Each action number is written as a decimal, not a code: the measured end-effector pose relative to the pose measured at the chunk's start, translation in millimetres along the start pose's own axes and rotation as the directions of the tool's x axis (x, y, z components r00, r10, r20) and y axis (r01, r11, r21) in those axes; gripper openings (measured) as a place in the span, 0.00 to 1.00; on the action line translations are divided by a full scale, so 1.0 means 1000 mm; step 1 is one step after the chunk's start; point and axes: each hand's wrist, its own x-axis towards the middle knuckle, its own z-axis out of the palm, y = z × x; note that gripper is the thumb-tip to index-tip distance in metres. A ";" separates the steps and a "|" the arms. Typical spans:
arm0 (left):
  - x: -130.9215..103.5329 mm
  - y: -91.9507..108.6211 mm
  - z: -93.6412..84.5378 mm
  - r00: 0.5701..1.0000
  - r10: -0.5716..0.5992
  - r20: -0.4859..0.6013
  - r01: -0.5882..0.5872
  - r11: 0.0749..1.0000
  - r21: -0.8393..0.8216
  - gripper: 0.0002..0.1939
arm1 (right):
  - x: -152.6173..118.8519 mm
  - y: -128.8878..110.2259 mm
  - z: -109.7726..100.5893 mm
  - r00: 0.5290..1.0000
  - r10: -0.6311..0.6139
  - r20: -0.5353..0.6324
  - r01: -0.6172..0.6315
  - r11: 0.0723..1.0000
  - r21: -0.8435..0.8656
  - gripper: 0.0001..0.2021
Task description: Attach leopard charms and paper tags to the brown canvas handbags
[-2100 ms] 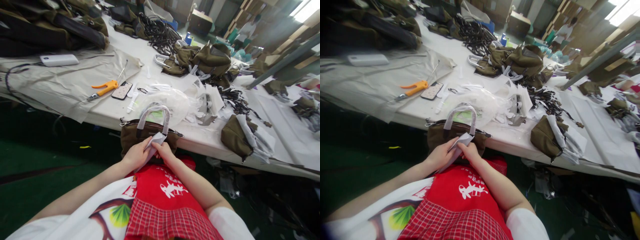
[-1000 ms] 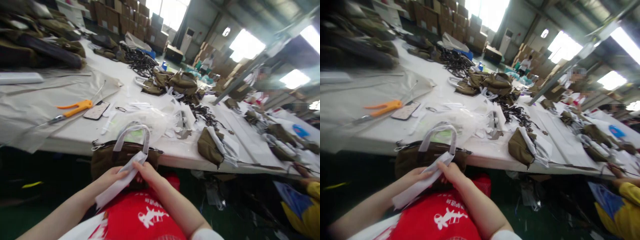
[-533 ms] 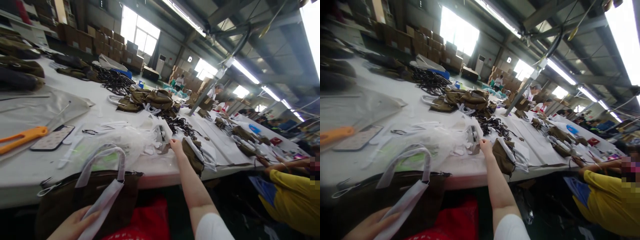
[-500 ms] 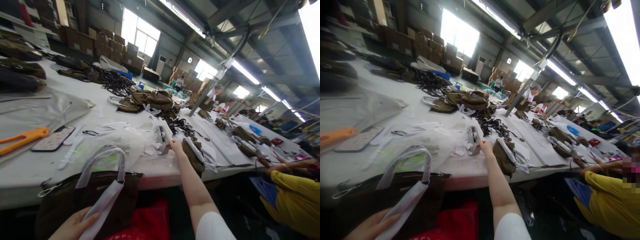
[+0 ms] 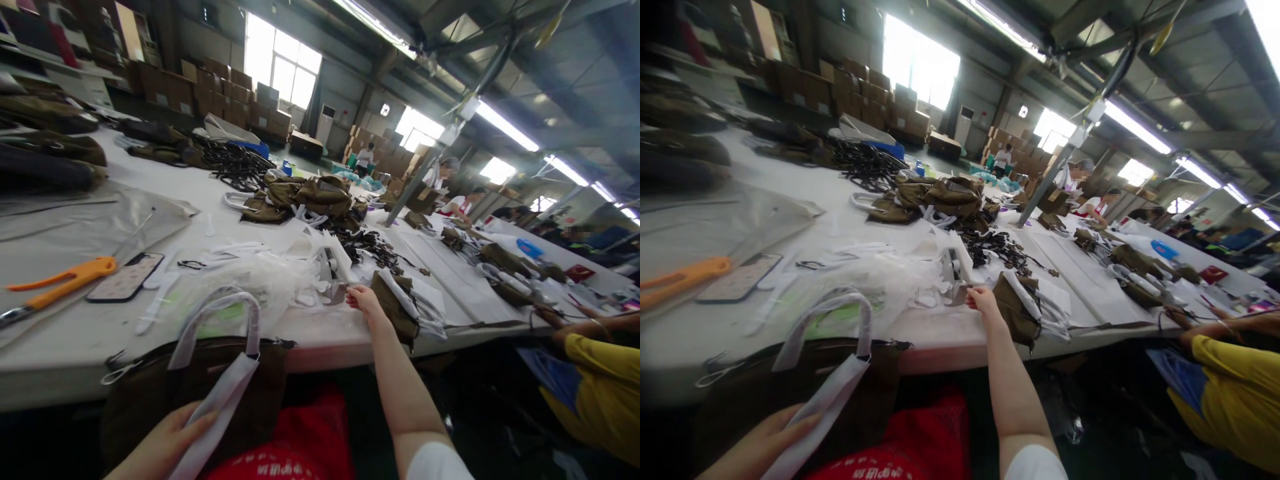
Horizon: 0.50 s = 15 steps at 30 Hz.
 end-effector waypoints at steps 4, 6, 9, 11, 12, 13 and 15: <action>0.001 -0.003 0.002 0.999 -0.014 0.035 0.017 0.994 -0.106 0.35 | -0.005 0.007 0.005 0.998 0.046 -0.045 -0.047 0.999 -0.023 0.12; -0.003 0.001 0.005 0.999 -0.034 0.023 0.036 0.992 -0.119 0.34 | -0.005 0.006 0.004 0.995 0.056 -0.081 -0.061 0.996 -0.062 0.11; -0.012 0.012 0.012 0.999 -0.047 -0.024 0.043 0.990 -0.138 0.31 | -0.011 0.006 0.002 0.993 0.054 -0.104 -0.069 0.987 -0.144 0.09; -0.017 0.019 0.014 0.998 -0.053 -0.046 0.045 0.985 -0.165 0.29 | -0.024 0.006 0.009 0.995 0.043 -0.092 -0.060 0.980 -0.188 0.08; -0.018 0.021 0.015 0.997 -0.059 -0.052 0.049 0.982 -0.183 0.28 | -0.036 0.006 0.016 0.997 0.030 -0.066 -0.042 0.980 -0.196 0.07; -0.020 0.023 0.016 0.996 -0.063 -0.057 0.050 0.979 -0.199 0.28 | -0.052 0.006 0.025 1.000 0.012 -0.012 -0.014 0.983 -0.184 0.08; -0.021 0.025 0.017 0.996 -0.059 -0.065 0.044 0.977 -0.210 0.27 | -0.095 0.007 0.051 0.983 -0.025 0.183 0.044 0.994 -0.097 0.13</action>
